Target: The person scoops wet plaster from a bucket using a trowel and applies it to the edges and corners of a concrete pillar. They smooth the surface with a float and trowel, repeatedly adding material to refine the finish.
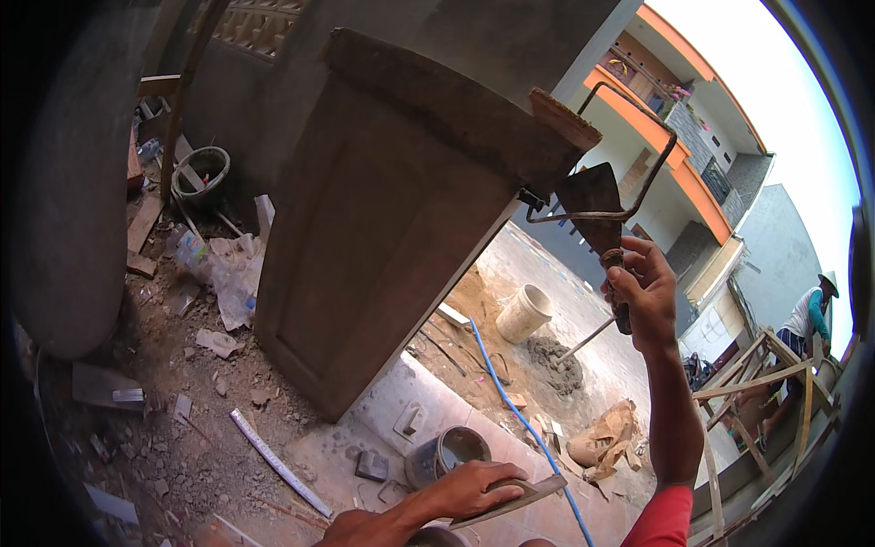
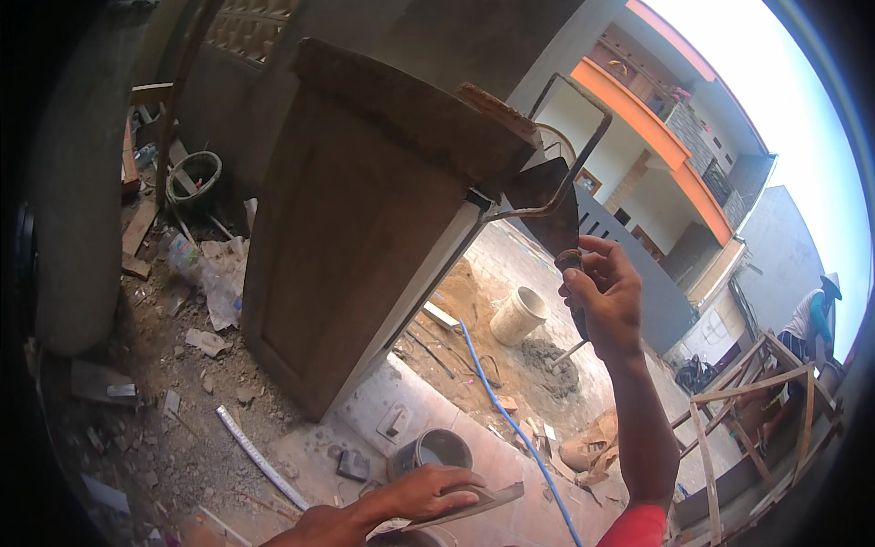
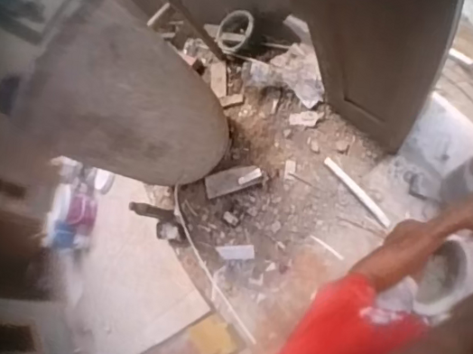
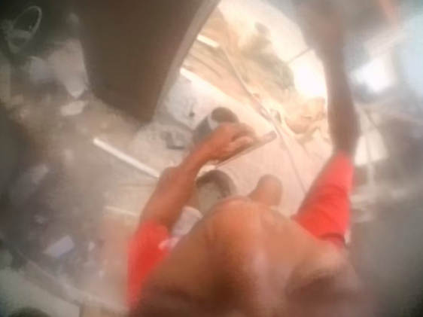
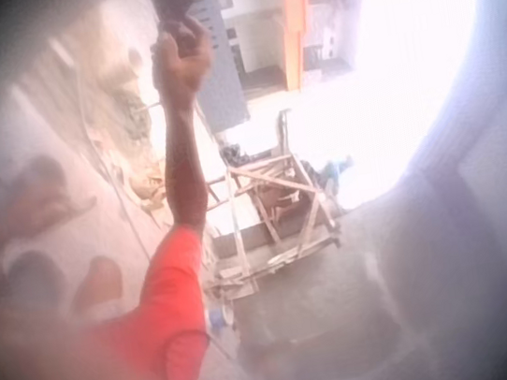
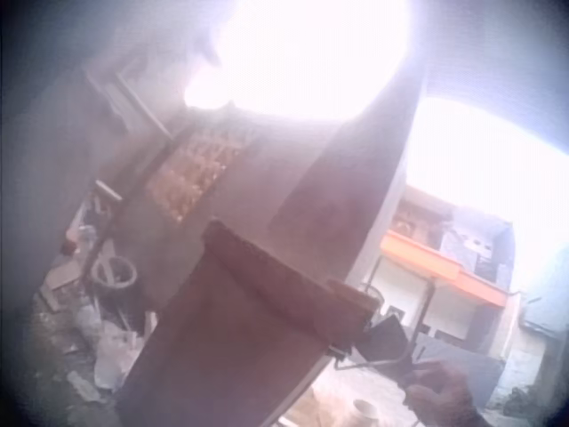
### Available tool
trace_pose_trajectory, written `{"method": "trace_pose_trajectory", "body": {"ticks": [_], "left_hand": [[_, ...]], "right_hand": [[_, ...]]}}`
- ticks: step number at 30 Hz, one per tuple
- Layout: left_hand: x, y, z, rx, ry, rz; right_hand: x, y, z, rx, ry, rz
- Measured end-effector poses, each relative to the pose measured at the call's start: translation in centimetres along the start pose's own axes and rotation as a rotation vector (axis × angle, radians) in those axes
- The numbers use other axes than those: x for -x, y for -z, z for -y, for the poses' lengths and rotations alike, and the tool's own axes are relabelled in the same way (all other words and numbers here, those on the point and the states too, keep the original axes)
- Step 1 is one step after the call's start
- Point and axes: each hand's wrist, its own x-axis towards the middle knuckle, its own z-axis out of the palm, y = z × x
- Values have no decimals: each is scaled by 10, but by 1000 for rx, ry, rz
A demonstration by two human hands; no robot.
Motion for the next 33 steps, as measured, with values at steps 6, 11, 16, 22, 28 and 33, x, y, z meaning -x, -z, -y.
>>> {"method": "trace_pose_trajectory", "body": {"ticks": [6,11,16,22,28,33], "left_hand": [[2,1,3,-14,-16,-22],[2,3,1,-25,-6,-13],[1,-5,11,-11,-5,-18],[-1,-2,0,-28,-20,15],[3,0,4,-25,-25,-22],[4,-1,4,-6,-2,8]], "right_hand": [[-1,-1,-6,111,142,-98],[3,24,8,239,175,-46],[6,2,18,126,51,-29],[-6,-2,5,133,82,47],[-11,-3,8,188,115,39],[-13,0,1,176,125,14]]}}
